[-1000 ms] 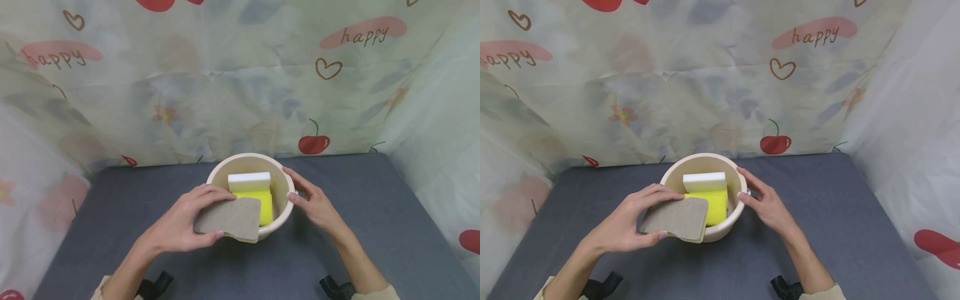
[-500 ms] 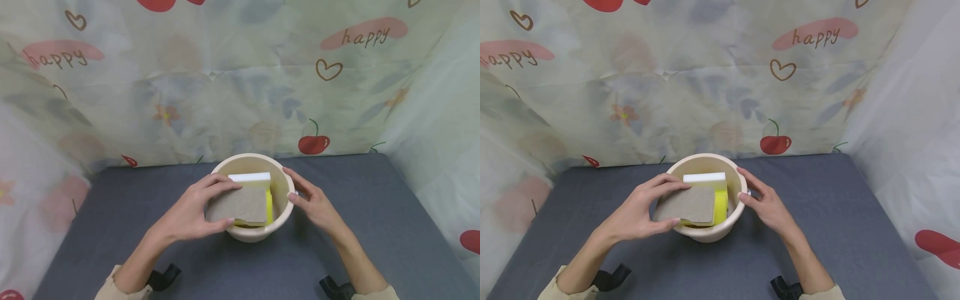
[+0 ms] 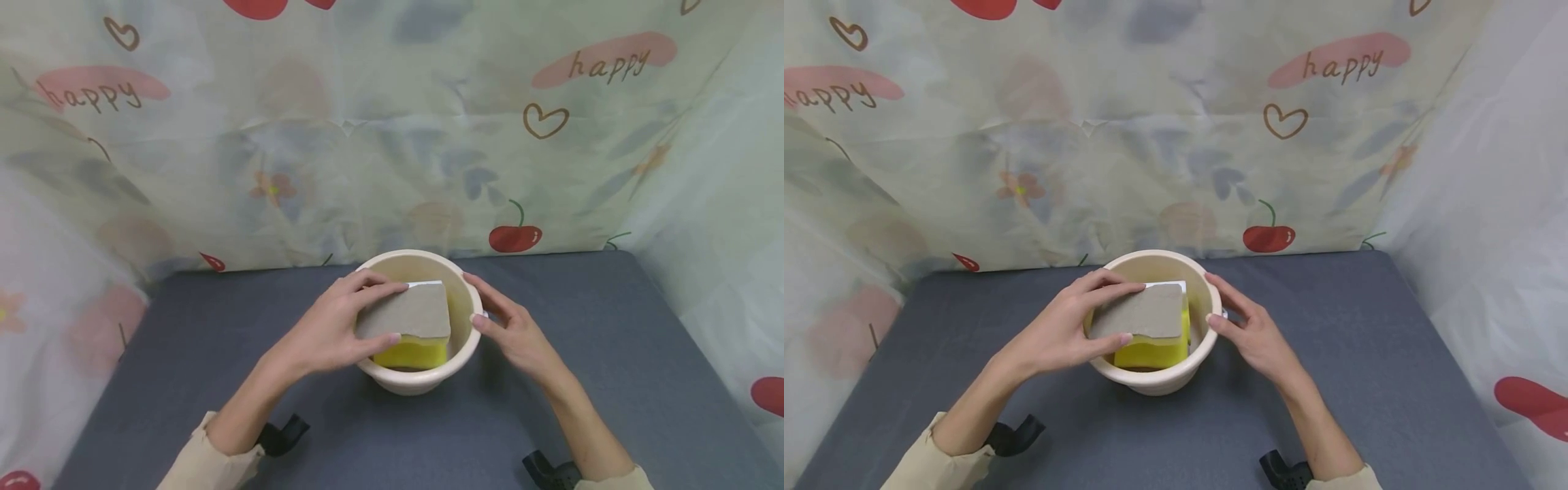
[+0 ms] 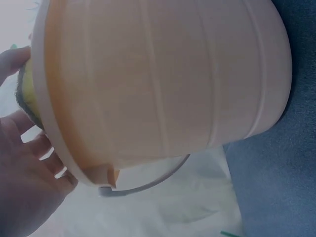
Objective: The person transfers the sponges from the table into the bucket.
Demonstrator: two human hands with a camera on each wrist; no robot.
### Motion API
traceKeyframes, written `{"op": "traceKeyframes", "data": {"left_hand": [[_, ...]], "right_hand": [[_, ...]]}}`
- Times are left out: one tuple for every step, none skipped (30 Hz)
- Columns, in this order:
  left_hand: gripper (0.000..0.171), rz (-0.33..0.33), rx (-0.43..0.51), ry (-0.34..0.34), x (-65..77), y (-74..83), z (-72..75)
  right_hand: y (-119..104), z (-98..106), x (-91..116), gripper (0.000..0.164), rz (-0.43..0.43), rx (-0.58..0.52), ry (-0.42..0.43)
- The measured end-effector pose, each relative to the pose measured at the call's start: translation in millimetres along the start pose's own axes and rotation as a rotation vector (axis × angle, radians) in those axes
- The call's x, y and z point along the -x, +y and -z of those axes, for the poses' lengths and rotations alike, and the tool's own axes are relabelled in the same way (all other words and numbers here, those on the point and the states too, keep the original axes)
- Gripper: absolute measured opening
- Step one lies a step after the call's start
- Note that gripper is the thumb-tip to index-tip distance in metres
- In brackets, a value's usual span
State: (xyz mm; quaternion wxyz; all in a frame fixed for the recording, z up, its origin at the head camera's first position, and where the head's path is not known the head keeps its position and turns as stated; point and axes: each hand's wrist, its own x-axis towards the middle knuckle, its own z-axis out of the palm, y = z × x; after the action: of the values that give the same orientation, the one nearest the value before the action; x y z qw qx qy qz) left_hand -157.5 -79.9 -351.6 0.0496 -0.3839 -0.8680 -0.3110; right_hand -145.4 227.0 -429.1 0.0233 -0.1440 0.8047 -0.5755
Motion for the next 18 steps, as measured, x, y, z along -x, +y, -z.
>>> {"op": "traceKeyframes", "data": {"left_hand": [[0.057, -0.001, -0.012, -0.002, -1.6, -0.4, -0.5], [0.057, -0.001, -0.021, -0.003, -3.1, -0.8, -0.8], [0.057, 0.001, -0.027, -0.004, -4.6, -1.5, -1.2], [0.057, 0.003, -0.027, -0.007, -6.0, -2.1, -1.6], [0.057, 0.006, -0.025, -0.008, -7.3, -2.7, -2.0], [0.056, 0.009, -0.023, -0.011, -8.6, -3.4, -2.6], [0.056, 0.010, -0.021, -0.014, -9.8, -3.8, -3.1], [0.056, 0.010, -0.018, -0.016, -10.9, -4.4, -3.8], [0.055, 0.009, -0.016, -0.019, -12.0, -5.0, -4.6], [0.055, 0.006, -0.013, -0.022, -13.0, -5.5, -5.3], [0.055, 0.004, -0.011, -0.022, -13.8, -5.8, -6.0], [0.055, 0.000, -0.011, -0.022, -14.5, -6.3, -6.7], [0.055, -0.004, -0.014, -0.021, -15.1, -6.8, -7.4], [0.055, -0.006, -0.014, -0.019, -15.7, -7.3, -8.1], [0.055, -0.007, -0.016, -0.017, -16.2, -7.9, -9.0], [0.055, -0.009, -0.019, -0.014, -16.5, -8.4, -9.7], [0.056, -0.011, -0.023, -0.012, -16.8, -9.1, -10.5], [0.056, -0.012, -0.027, -0.012, -17.0, -9.9, -11.4]], "right_hand": [[0.0, 0.2, -0.1, 0.061, 0.001, 0.001, -0.001], [-0.1, 0.4, -0.2, 0.061, 0.002, 0.000, -0.002], [-0.1, 0.6, -0.3, 0.061, 0.001, -0.002, -0.004], [-0.1, 0.8, -0.3, 0.061, 0.004, -0.005, -0.005], [-0.2, 1.0, -0.3, 0.061, 0.005, -0.007, -0.005], [-0.3, 1.2, -0.4, 0.061, 0.006, -0.011, -0.006], [-0.4, 1.5, -0.3, 0.061, 0.006, -0.013, -0.007], [-0.5, 1.7, -0.3, 0.061, 0.007, -0.015, -0.006], [-0.7, 1.8, -0.2, 0.061, 0.009, -0.016, -0.006], [-0.8, 2.0, -0.2, 0.061, 0.011, -0.017, -0.006], [-1.0, 2.1, -0.1, 0.061, 0.010, -0.016, -0.006], [-1.1, 2.1, -0.1, 0.061, 0.010, -0.017, -0.006], [-1.1, 2.1, -0.1, 0.061, 0.010, -0.017, -0.006], [-1.1, 1.9, -0.1, 0.061, 0.008, -0.017, -0.006], [-1.1, 1.7, -0.1, 0.061, 0.007, -0.015, -0.007], [-1.0, 1.5, -0.1, 0.061, 0.005, -0.012, -0.007], [-0.9, 1.2, 0.0, 0.061, 0.002, -0.010, -0.007], [-0.7, 1.0, 0.1, 0.061, 0.000, -0.008, -0.007]]}}
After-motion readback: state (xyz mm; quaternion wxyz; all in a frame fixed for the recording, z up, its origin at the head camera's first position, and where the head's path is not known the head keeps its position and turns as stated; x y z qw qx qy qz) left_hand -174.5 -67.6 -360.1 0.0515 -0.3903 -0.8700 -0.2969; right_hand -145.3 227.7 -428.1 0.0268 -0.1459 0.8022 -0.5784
